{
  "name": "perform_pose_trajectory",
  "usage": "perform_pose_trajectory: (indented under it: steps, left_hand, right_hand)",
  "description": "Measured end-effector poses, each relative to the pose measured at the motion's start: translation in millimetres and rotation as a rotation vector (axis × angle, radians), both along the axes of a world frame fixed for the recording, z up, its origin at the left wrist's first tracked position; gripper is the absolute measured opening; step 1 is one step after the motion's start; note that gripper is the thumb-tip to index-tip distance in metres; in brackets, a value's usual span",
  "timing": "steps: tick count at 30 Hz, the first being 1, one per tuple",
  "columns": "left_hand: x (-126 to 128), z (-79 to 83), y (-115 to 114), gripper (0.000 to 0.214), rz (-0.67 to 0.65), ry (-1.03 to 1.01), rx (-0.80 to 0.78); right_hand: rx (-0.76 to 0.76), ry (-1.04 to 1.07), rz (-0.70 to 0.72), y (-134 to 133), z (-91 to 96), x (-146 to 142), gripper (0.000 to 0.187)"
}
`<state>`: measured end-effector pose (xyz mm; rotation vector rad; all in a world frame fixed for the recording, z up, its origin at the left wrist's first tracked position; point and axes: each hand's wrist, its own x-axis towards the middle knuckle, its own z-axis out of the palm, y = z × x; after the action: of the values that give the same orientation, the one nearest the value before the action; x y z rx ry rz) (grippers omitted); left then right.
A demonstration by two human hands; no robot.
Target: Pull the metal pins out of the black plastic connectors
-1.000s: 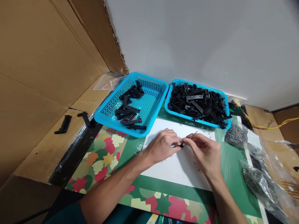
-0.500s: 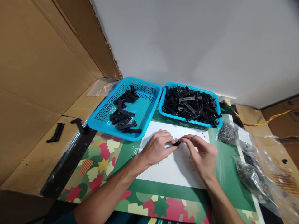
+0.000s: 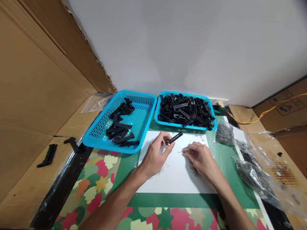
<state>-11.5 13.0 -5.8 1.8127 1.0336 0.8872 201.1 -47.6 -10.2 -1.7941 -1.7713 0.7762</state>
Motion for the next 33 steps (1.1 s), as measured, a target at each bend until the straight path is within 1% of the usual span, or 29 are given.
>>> perform_pose_trajectory:
  steps: [4, 7, 10, 14, 17, 19, 22, 24, 27, 30, 33]
  left_hand:
    - [2, 5.8, 0, 0.008, -0.046, -0.034, -0.035]
    - [2, 9.2, -1, 0.015, -0.107, -0.04, -0.086]
    - [2, 10.6, -2, 0.022, -0.157, -0.037, -0.156]
    - [4, 11.1, -5, 0.021, -0.211, -0.083, -0.232]
    - [4, 11.6, -6, 0.031, -0.236, -0.129, -0.283]
    - [4, 12.1, -5, 0.038, -0.251, -0.153, -0.317]
    - [3, 13.3, -4, 0.04, -0.3, -0.186, -0.347]
    - [3, 14.1, -4, 0.039, -0.317, -0.191, -0.35]
    - [3, 14.2, -4, 0.037, -0.284, -0.171, -0.332]
    - [3, 13.0, -6, 0.036, -0.257, -0.171, -0.297]
    - [4, 11.6, -7, 0.035, -0.239, -0.167, -0.266]
  right_hand:
    - [-0.001, 0.007, 0.03, 0, 4.5, -2, 0.011]
    - [0.011, 0.137, 0.045, -2, 14.4, -2, 0.013]
    - [0.069, 0.224, 0.06, -5, 24.4, -4, 0.014]
    - [0.217, 0.136, 0.117, -5, 30.1, -7, 0.009]
    - [0.302, 0.08, 0.209, -1, 31.2, -7, 0.01]
    - [0.328, 0.073, 0.264, 1, 32.0, -7, 0.012]
    - [0.345, 0.085, 0.301, 4, 32.8, -7, 0.014]
    - [0.357, 0.093, 0.293, 4, 32.7, -7, 0.013]
    - [0.347, 0.133, 0.231, 3, 32.4, -7, 0.009]
    - [0.285, 0.219, 0.143, 2, 32.7, -9, 0.009]
    - [0.208, 0.339, 0.087, 2, 32.2, -12, 0.013]
